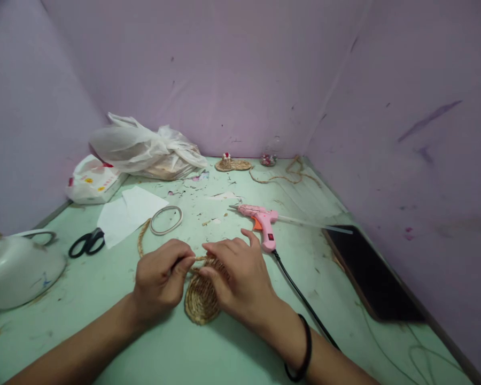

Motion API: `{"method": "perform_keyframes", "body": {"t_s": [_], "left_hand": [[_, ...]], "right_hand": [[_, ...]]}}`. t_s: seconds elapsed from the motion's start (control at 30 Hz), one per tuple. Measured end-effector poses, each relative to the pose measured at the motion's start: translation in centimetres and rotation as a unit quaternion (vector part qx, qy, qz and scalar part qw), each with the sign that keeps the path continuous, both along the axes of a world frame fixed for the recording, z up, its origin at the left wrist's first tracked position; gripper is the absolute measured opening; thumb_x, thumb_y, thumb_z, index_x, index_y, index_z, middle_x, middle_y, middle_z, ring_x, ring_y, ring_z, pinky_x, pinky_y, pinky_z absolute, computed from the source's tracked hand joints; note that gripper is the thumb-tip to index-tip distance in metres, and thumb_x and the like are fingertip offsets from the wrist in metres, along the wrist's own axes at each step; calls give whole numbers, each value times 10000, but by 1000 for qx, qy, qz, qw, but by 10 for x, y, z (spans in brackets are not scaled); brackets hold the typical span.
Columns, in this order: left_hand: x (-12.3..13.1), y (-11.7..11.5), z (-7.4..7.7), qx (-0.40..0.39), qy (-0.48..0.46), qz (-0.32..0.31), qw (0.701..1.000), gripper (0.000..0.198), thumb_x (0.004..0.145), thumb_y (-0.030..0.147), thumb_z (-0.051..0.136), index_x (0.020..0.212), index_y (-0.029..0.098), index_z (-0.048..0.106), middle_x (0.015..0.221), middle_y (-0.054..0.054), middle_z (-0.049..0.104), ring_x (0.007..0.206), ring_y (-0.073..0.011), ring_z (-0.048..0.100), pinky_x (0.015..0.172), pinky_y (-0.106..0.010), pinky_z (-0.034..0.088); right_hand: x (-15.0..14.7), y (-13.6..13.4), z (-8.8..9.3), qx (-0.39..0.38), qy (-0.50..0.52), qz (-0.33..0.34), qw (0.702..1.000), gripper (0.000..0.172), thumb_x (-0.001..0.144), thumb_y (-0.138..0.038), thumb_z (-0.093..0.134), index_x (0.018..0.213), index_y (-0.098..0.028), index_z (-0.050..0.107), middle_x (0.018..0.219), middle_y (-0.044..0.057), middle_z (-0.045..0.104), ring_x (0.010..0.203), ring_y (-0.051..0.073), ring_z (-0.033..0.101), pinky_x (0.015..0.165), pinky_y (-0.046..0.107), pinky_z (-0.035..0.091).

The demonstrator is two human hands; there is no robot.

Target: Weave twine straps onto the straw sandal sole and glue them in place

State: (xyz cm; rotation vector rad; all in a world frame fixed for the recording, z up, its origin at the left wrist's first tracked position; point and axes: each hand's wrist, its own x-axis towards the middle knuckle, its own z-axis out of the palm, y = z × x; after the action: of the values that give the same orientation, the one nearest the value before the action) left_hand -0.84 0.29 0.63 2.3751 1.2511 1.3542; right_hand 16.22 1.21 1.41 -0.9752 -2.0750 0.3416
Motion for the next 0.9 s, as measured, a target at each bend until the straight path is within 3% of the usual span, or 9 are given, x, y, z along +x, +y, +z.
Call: {"method": "perform_keyframes", "body": {"t_s": [0.13, 0.37, 0.47, 0.57, 0.63, 0.77, 0.9], "left_hand": [[3, 0, 0, -27, 54, 11, 998, 156, 807, 103, 403, 689, 150, 493, 619, -30, 491, 559, -137, 459, 511, -257, 360], [2, 1, -5, 6, 79, 23, 997, 229, 787, 106, 418, 576, 155, 492, 535, 3, 420, 478, -117, 388, 468, -260, 286], [0, 2, -2, -90, 30, 8, 995, 274, 840, 175, 410, 601, 143, 540, 558, -8, 477, 519, -119, 441, 515, -252, 337], [-2, 2, 3, -207, -45, 1, 977, 261, 878, 261, 387, 875, 136, 617, 717, -32, 587, 574, -120, 499, 567, -247, 389], [-2, 1, 6, -247, -95, 33, 964, 288, 882, 307, 383, 974, 145, 603, 737, -22, 593, 546, -112, 489, 546, -242, 391], [-1, -2, 9, -287, -135, 90, 944, 321, 861, 363, 415, 724, 146, 609, 508, 28, 457, 501, -114, 436, 491, -232, 349], [4, -4, 12, -324, -135, 50, 935, 268, 804, 318, 499, 620, 143, 583, 499, 26, 468, 495, -102, 422, 473, -221, 334]], "right_hand": [[-2, 2, -4, 11, -8, 2, 1000, 96, 778, -131, 560, 778, -218, 601, 732, -26, 691, 673, 144, 603, 934, 454, 257], [-4, 3, -7, 10, 1, 1, 1000, 114, 777, -106, 544, 769, -210, 588, 704, -36, 679, 662, 137, 597, 934, 449, 255], [-3, 3, -8, 2, 1, -3, 1000, 114, 774, -108, 547, 764, -215, 584, 703, -37, 676, 660, 137, 593, 929, 449, 263], [-1, 4, -10, -9, 2, -16, 1000, 117, 768, -115, 557, 773, -227, 587, 712, -37, 676, 654, 138, 592, 932, 458, 266], [-1, 4, -11, -7, 7, -30, 1000, 113, 770, -121, 556, 784, -229, 589, 719, -31, 680, 656, 140, 597, 937, 466, 265], [-2, 3, -12, 19, 10, -45, 999, 104, 782, -135, 553, 805, -227, 595, 726, -27, 685, 664, 140, 607, 960, 484, 248], [-4, 2, -10, 52, 3, -47, 998, 109, 776, -120, 552, 792, -219, 594, 728, -25, 684, 660, 142, 609, 965, 490, 253]]}}
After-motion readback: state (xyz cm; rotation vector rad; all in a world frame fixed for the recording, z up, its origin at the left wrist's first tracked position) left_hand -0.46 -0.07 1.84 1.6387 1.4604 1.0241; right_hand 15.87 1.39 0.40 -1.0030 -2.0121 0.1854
